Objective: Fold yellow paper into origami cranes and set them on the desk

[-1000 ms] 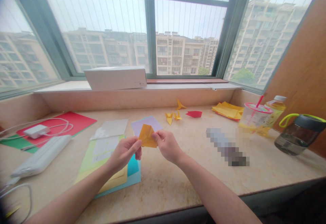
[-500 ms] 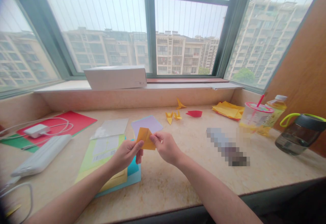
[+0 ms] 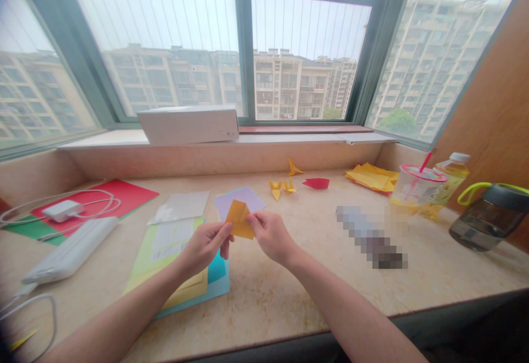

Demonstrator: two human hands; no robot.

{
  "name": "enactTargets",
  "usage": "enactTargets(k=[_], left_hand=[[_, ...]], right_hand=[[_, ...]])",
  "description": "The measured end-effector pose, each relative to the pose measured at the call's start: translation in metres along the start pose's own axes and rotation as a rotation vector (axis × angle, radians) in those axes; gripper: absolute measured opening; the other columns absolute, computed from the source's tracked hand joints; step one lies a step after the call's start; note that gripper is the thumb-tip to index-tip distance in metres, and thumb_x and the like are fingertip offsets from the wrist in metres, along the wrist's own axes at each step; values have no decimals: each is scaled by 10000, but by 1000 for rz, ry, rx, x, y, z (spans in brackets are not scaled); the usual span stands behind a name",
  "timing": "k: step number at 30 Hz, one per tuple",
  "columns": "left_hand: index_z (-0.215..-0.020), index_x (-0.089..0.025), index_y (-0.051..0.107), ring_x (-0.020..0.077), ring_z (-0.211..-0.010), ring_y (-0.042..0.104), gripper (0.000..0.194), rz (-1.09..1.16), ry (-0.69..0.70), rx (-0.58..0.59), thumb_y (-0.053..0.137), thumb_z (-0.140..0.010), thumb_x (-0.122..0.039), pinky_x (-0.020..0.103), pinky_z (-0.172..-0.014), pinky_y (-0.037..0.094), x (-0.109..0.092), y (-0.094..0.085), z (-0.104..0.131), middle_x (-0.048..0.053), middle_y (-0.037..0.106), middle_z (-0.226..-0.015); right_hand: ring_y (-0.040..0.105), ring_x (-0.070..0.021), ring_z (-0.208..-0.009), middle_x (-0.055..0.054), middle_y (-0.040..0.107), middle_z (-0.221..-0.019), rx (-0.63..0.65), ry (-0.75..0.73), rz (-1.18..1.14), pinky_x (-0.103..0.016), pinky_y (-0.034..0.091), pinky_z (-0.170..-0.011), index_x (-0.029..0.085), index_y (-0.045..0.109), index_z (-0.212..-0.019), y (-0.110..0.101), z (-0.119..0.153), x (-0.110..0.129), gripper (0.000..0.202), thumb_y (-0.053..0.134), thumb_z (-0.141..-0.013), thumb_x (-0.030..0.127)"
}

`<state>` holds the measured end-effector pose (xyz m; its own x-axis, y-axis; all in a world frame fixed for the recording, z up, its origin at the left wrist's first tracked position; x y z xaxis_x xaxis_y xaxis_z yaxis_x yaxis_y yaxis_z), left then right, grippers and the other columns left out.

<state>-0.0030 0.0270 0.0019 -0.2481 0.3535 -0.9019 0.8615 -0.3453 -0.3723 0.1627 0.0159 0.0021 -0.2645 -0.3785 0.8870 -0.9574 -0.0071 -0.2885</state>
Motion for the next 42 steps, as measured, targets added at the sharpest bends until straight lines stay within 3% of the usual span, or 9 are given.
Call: enactTargets(k=[6,11,18,22,27,34,42], left_hand=[[-630,-147,594,119,-378,543,560,33,-32,20,429,-912,-602,204,-441,412,-1,0,-2,17,596,-422],[-625,-139,611,116,-382,542,566,40,-43,26,449,-899,-606,203,-439,403,-3,0,0,22,595,-428],[-588,-152,561,115,-413,550,555,130,-59,99,527,-843,-644,200,-433,411,2,6,1,12,578,-462],[-560,-150,567,109,-400,534,576,44,-56,127,497,-873,-629,193,-424,381,8,8,0,21,566,-441],[-657,-137,643,106,-441,555,572,-59,22,273,413,-941,-577,185,-475,406,1,11,3,18,582,-473],[-638,-126,637,102,-430,535,591,-87,16,299,425,-930,-595,180,-457,377,1,12,4,25,584,-466],[-675,-132,602,114,-412,548,612,60,-21,301,422,-884,-678,187,-440,372,6,14,7,27,598,-459]], right_hand=[[489,-132,-569,-11,564,-624,16,-5,-95,-257,383,-537,148,619,-696,-1,-1,3,522,436,-931,577],[611,-179,-716,-41,674,-754,37,23,-172,-284,471,-656,148,694,-836,0,-1,3,431,534,-896,543],[571,-168,-690,-42,667,-737,42,-37,15,-280,441,-642,149,690,-801,2,2,4,383,489,-938,444],[561,-161,-685,-35,666,-727,69,-83,78,-270,431,-643,156,690,-801,5,7,10,351,486,-947,402],[533,-137,-654,-15,622,-700,161,-130,108,-245,404,-617,163,632,-735,7,9,12,356,465,-965,377],[455,-117,-591,15,518,-602,95,-303,292,-249,340,-593,170,514,-608,5,10,13,374,492,-955,308],[475,-113,-582,9,547,-607,67,-178,161,-229,351,-557,164,562,-646,3,10,11,397,457,-972,365]])
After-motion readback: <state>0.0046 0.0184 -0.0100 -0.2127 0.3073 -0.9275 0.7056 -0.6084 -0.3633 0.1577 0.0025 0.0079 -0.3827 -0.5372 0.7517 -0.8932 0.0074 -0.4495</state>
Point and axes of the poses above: each hand's wrist, its own z-axis away from the middle knuckle, its own y-axis out of the palm, x = y × z, the point moved 4 cm from there along -z, towards the middle knuckle
